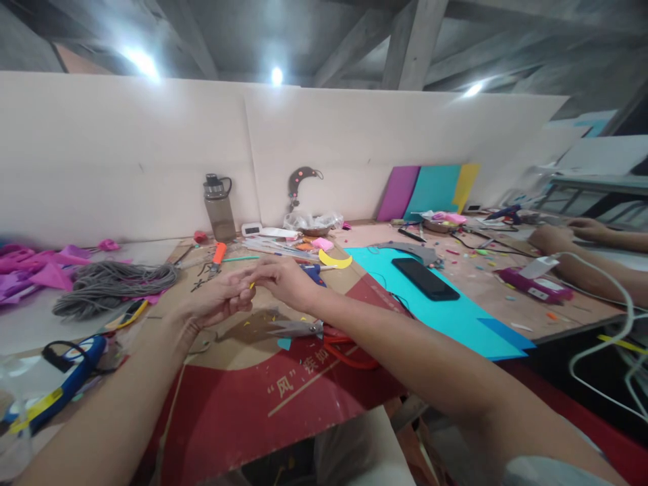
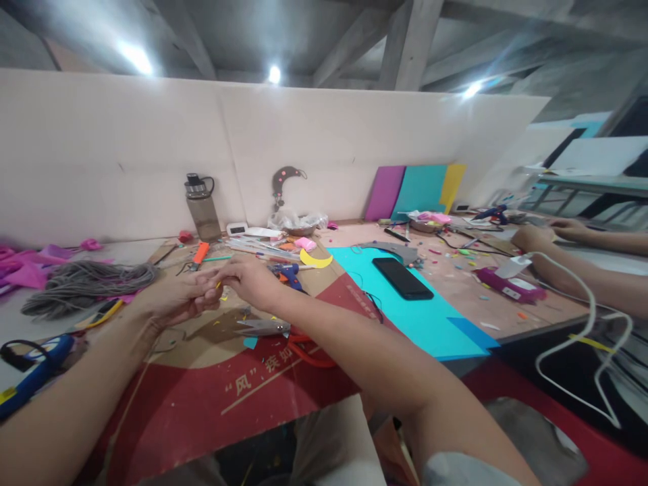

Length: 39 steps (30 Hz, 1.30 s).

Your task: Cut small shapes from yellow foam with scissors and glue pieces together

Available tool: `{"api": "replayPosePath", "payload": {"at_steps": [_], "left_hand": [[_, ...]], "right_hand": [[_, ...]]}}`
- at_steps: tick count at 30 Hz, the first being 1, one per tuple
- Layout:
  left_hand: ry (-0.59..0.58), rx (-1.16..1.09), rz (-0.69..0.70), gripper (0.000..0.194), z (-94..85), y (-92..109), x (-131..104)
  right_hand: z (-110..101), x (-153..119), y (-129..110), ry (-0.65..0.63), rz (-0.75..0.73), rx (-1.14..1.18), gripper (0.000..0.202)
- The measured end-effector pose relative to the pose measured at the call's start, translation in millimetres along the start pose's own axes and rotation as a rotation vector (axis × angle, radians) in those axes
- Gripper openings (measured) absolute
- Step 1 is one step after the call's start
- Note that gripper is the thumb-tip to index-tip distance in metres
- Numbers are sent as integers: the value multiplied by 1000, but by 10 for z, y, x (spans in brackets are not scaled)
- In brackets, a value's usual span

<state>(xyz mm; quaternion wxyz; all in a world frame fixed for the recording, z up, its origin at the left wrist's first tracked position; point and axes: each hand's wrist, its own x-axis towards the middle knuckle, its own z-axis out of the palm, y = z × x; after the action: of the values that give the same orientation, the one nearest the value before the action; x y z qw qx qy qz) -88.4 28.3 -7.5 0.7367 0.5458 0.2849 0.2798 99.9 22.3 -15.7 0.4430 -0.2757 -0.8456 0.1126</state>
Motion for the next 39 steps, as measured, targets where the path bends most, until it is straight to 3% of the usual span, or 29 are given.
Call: {"api": "replayPosePath", "payload": {"at_steps": [6, 11, 18, 24, 27, 39], "left_hand": [[152, 151, 216, 47, 76, -83, 78], [234, 397, 319, 52, 145, -189, 129], [332, 702, 444, 29, 264, -249, 150], [431, 500, 268, 20, 262, -289, 171], [496, 462, 262, 20, 251, -292, 183], [420, 117, 313, 30, 322, -383, 225]], "right_hand": [[-18, -40, -76, -21, 92, 75, 23], [32, -68, -62, 46, 408, 198, 17], [86, -84, -82, 42, 500, 178, 19], [130, -121, -49, 106, 559, 110, 15], [134, -141, -20, 118, 556, 101, 15], [128, -202, 71, 176, 624, 266, 24]]}}
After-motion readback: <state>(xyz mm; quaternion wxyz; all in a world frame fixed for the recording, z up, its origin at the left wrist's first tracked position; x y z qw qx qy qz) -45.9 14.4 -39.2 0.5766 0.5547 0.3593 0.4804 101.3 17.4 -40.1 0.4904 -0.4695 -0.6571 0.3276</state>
